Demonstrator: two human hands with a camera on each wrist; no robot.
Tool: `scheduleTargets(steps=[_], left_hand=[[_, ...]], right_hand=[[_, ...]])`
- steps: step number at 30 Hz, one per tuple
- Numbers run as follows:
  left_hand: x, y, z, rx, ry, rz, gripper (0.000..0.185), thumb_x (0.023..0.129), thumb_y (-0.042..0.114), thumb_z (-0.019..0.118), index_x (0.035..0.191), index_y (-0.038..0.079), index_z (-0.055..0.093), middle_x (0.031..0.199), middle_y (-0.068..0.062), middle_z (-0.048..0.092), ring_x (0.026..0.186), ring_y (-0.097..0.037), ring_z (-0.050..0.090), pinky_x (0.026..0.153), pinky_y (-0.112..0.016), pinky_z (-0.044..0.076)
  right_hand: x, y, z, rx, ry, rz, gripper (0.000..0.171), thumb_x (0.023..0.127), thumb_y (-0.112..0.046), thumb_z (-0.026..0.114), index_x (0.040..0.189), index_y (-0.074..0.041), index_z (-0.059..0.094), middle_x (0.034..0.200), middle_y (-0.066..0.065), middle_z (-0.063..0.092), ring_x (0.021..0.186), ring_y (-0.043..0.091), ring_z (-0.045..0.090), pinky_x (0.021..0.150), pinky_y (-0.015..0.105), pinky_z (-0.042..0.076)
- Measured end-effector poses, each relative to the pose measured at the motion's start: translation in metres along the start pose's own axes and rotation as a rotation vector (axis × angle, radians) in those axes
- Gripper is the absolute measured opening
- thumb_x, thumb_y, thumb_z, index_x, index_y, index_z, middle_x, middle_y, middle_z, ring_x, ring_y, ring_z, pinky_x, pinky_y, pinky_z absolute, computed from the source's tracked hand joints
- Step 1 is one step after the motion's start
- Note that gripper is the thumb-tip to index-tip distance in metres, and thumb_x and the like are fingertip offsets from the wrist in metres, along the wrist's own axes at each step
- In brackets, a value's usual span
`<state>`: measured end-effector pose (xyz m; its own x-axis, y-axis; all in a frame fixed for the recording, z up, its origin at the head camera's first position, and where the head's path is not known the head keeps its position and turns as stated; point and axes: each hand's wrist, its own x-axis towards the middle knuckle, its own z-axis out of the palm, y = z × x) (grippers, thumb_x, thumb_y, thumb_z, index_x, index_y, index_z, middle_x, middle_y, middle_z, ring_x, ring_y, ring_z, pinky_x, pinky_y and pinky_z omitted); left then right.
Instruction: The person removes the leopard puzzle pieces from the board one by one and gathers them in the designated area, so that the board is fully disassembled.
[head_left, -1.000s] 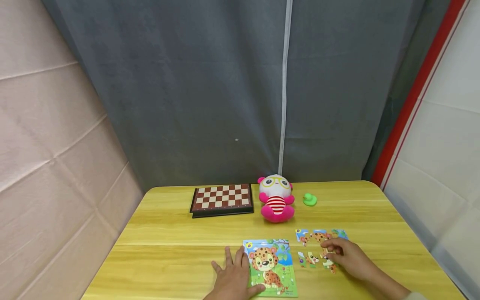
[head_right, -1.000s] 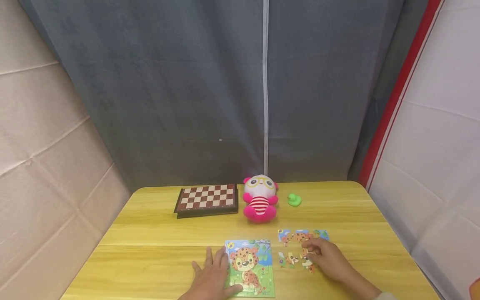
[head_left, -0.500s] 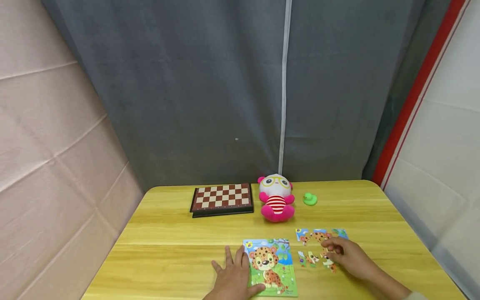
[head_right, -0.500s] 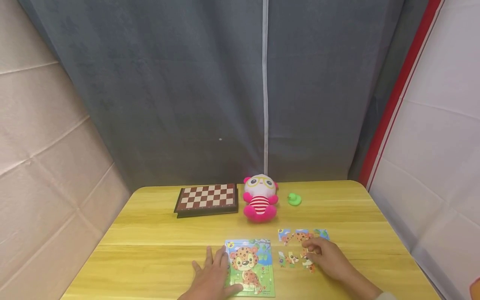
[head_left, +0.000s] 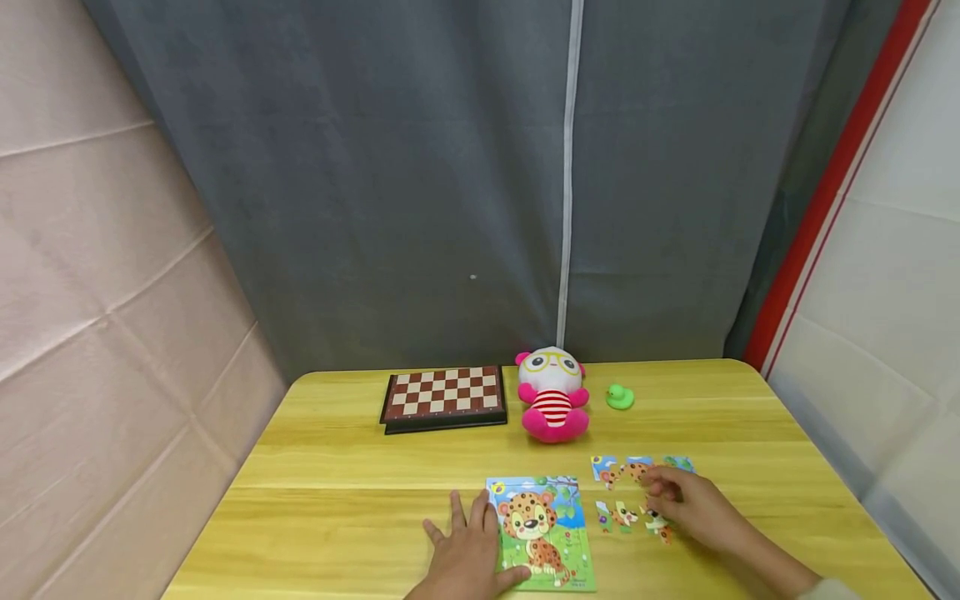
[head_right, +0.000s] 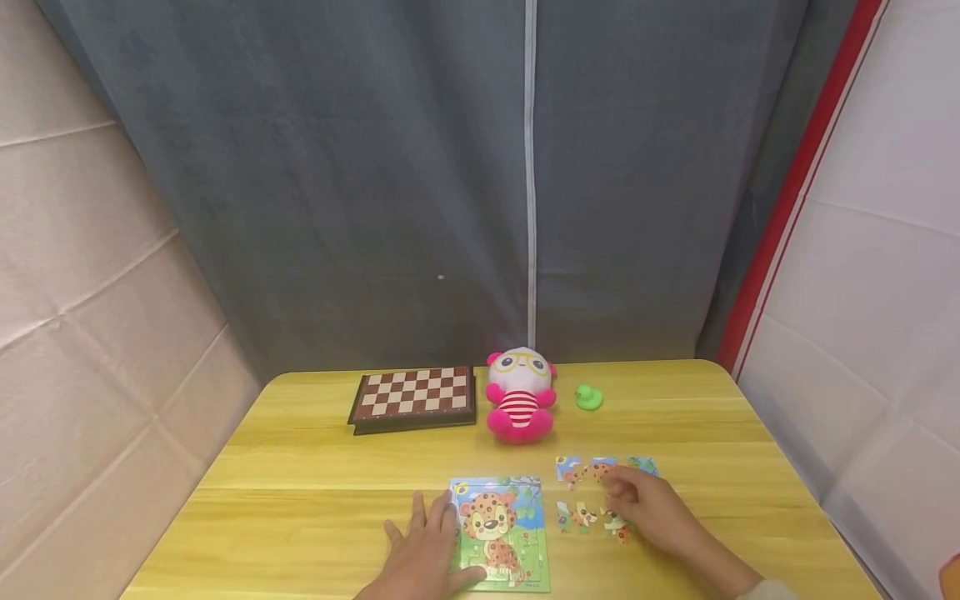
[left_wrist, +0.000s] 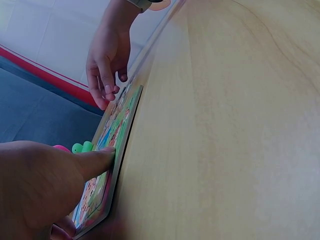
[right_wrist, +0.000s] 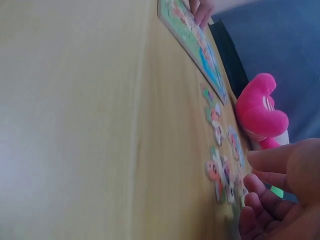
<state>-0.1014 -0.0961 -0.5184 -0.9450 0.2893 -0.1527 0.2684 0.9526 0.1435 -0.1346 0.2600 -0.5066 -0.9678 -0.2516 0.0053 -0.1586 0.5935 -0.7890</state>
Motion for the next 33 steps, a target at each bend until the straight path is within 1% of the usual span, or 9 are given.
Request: scheduleTargets(steps=[4, 8, 11, 16, 22, 26, 29, 33], left_hand=[[0.0, -0.001, 0.001, -0.003, 0.015, 0.004, 0.113, 0.068, 0.088, 0.047, 0.143, 0.004, 0.044, 0.155, -0.014, 0.03, 0.137, -0.059, 0.023, 0.08, -0.089, 0.02], [0.0, -0.001, 0.002, 0.004, 0.023, 0.008, 0.113, 0.068, 0.089, 0.046, 0.142, 0.003, 0.044, 0.155, -0.015, 0.031, 0.136, -0.059, 0.024, 0.08, -0.089, 0.021], [0.0, -0.002, 0.002, 0.005, 0.023, 0.009, 0.113, 0.068, 0.088, 0.046, 0.142, 0.003, 0.044, 0.155, -0.015, 0.031, 0.136, -0.059, 0.024, 0.08, -0.089, 0.022], [0.0, -0.001, 0.001, -0.002, 0.023, 0.007, 0.113, 0.068, 0.088, 0.047, 0.142, 0.003, 0.044, 0.155, -0.015, 0.031, 0.136, -0.059, 0.024, 0.08, -0.089, 0.021], [0.001, -0.001, 0.002, 0.004, 0.025, 0.006, 0.113, 0.068, 0.088, 0.047, 0.143, 0.004, 0.044, 0.155, -0.015, 0.031, 0.136, -0.059, 0.024, 0.08, -0.089, 0.021], [0.001, -0.001, 0.002, 0.006, 0.017, 0.003, 0.113, 0.068, 0.089, 0.046, 0.143, 0.004, 0.044, 0.155, -0.014, 0.03, 0.137, -0.059, 0.023, 0.08, -0.089, 0.021], [0.001, -0.001, 0.002, 0.001, 0.01, 0.001, 0.113, 0.068, 0.089, 0.046, 0.143, 0.004, 0.044, 0.155, -0.014, 0.03, 0.137, -0.059, 0.023, 0.08, -0.089, 0.021], [0.001, -0.001, 0.002, -0.007, 0.005, 0.001, 0.112, 0.068, 0.088, 0.047, 0.143, 0.004, 0.044, 0.155, -0.014, 0.031, 0.137, -0.059, 0.023, 0.08, -0.089, 0.02]], right_hand=[[0.004, -0.005, 0.004, 0.047, -0.023, -0.013, 0.037, 0.089, -0.013, 0.071, 0.122, 0.001, 0.063, 0.095, 0.005, 0.061, 0.079, 0.005, 0.054, 0.064, 0.022, 0.051], [0.009, -0.011, 0.012, 0.08, -0.058, -0.04, 0.038, 0.091, -0.013, 0.069, 0.125, 0.003, 0.061, 0.097, 0.007, 0.061, 0.08, 0.006, 0.054, 0.066, 0.022, 0.052], [0.012, -0.017, 0.019, 0.099, -0.091, -0.07, 0.039, 0.091, -0.012, 0.068, 0.125, 0.004, 0.06, 0.097, 0.008, 0.06, 0.08, 0.008, 0.054, 0.067, 0.022, 0.052], [0.017, -0.027, 0.033, 0.119, -0.127, -0.082, 0.04, 0.09, -0.014, 0.07, 0.125, 0.002, 0.061, 0.101, 0.007, 0.062, 0.08, 0.008, 0.053, 0.067, 0.022, 0.051], [0.022, -0.039, 0.05, 0.111, -0.156, -0.103, 0.038, 0.088, -0.016, 0.072, 0.122, -0.003, 0.063, 0.109, 0.006, 0.066, 0.081, 0.01, 0.053, 0.067, 0.022, 0.048], [0.023, -0.048, 0.06, 0.095, -0.175, -0.104, 0.041, 0.085, -0.016, 0.076, 0.123, -0.006, 0.064, 0.111, 0.004, 0.065, 0.082, 0.015, 0.052, 0.066, 0.022, 0.047], [0.023, -0.053, 0.067, 0.087, -0.187, -0.112, 0.044, 0.082, -0.018, 0.078, 0.123, -0.007, 0.064, 0.107, 0.003, 0.063, 0.08, 0.015, 0.052, 0.066, 0.022, 0.047], [0.022, -0.058, 0.075, 0.067, -0.181, -0.127, 0.045, 0.08, -0.018, 0.08, 0.121, -0.008, 0.066, 0.104, 0.001, 0.062, 0.078, 0.012, 0.051, 0.066, 0.022, 0.047]])
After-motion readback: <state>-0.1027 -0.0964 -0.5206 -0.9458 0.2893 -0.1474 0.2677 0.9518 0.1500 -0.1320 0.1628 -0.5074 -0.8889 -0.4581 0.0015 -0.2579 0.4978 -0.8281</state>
